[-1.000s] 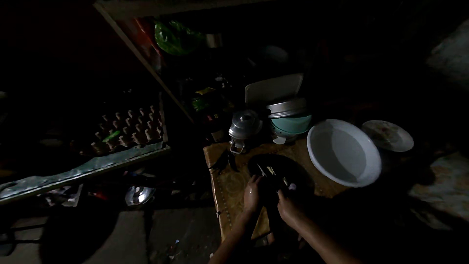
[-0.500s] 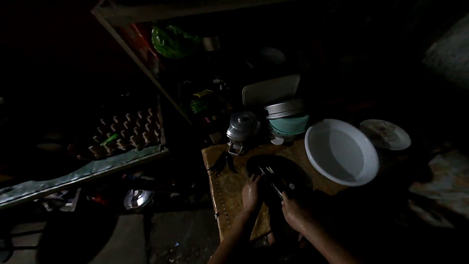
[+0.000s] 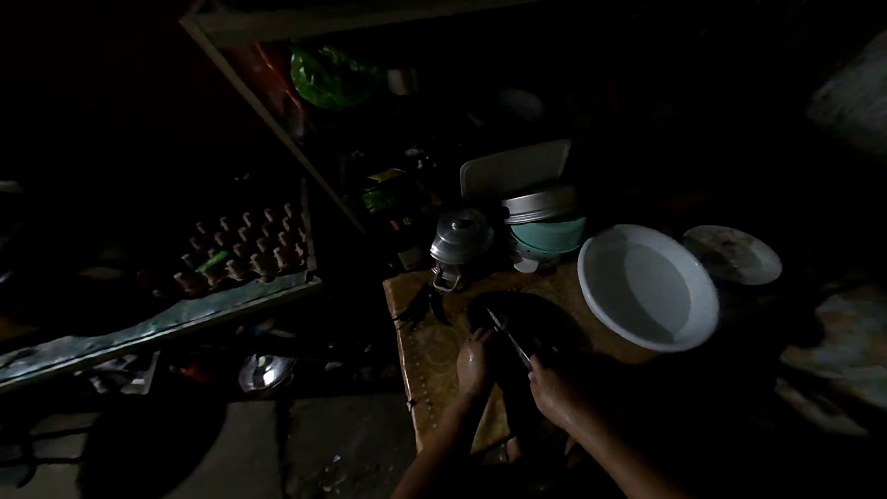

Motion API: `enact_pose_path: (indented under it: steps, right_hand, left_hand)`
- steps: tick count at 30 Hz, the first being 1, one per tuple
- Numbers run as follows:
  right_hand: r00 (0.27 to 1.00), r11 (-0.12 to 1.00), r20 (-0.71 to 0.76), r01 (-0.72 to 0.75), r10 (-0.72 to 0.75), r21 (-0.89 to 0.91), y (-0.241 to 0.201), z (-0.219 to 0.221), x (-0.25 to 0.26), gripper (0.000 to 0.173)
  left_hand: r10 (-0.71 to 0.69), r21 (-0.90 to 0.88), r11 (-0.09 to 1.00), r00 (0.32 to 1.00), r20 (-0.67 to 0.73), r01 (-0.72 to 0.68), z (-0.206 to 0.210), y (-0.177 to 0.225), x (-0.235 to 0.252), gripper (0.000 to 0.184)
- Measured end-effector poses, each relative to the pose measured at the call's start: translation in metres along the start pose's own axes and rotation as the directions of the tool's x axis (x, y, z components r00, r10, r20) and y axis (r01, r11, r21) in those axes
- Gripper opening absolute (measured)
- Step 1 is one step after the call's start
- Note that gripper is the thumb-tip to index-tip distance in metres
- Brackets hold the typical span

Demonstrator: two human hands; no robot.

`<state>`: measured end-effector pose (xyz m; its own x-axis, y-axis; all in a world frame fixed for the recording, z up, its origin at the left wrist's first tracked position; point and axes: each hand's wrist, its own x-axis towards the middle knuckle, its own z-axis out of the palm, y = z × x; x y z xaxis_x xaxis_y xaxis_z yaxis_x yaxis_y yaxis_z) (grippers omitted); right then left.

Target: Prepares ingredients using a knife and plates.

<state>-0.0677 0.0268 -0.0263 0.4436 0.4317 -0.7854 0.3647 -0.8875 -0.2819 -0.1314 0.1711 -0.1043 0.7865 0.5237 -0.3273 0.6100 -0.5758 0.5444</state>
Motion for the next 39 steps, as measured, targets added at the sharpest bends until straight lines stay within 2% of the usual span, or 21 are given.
enact_pose_path:
  steps: [3,7,12,18,22,25,27,29,32,36,39]
  right_hand:
    - [1.000,1.000,0.016,-0.011,0.011,-0.026,0.000,0.002,-0.007,0.044]
    - [0.999,1.000,0.028,-0.019,0.019,-0.006,0.000,0.005,-0.003,0.044]
    - [0.999,0.998,-0.036,0.032,-0.034,-0.051,-0.005,0.014,0.018,0.045]
    - [1.000,0.999,-0.022,0.022,-0.021,0.047,0.009,0.022,0.004,0.043]
    - [0.999,0.994,-0.035,0.027,-0.024,0.107,0.010,0.001,-0.010,0.044]
    - [0.998,0.991,-0.054,0.016,-0.009,0.131,0.013,-0.012,-0.018,0.047]
    - [0.997,0.988,-0.071,0.005,0.006,0.156,0.018,-0.017,-0.020,0.049]
    - [0.994,0.983,-0.107,-0.008,0.028,0.184,0.022,-0.020,-0.022,0.048]
    - [0.988,0.981,-0.144,-0.031,0.060,0.194,0.027,-0.025,-0.029,0.048]
    - [0.981,0.980,-0.180,-0.029,0.066,0.198,0.037,-0.023,-0.034,0.044]
    - [0.982,0.976,-0.179,-0.022,0.062,0.218,0.042,-0.021,-0.036,0.043]
  left_hand:
    - [-0.020,0.007,1.000,1.000,0.018,0.020,-0.002,0.002,-0.002,0.027]
    - [0.022,0.010,1.000,0.999,-0.048,-0.021,0.003,-0.002,-0.002,0.024]
    - [0.023,0.006,1.000,0.999,-0.040,-0.023,0.003,-0.004,-0.002,0.025]
    - [0.017,0.035,0.999,1.000,-0.015,-0.016,0.003,-0.006,-0.001,0.027]
    - [0.087,0.039,0.995,0.995,0.051,-0.089,-0.011,-0.002,0.001,0.029]
    - [0.157,0.055,0.986,0.987,0.042,-0.159,-0.026,0.005,0.014,0.030]
    - [0.269,0.141,0.950,0.959,0.090,-0.280,-0.030,0.009,0.035,0.031]
    - [0.364,0.262,0.863,0.891,0.270,-0.432,-0.033,0.018,0.060,0.035]
    - [0.362,0.383,0.710,0.773,0.522,-0.591,-0.038,0.040,0.078,0.035]
    - [0.283,0.441,0.628,0.716,0.638,-0.641,-0.048,0.063,0.082,0.031]
    - [0.362,0.433,0.534,0.659,0.659,-0.726,-0.043,0.058,0.090,0.028]
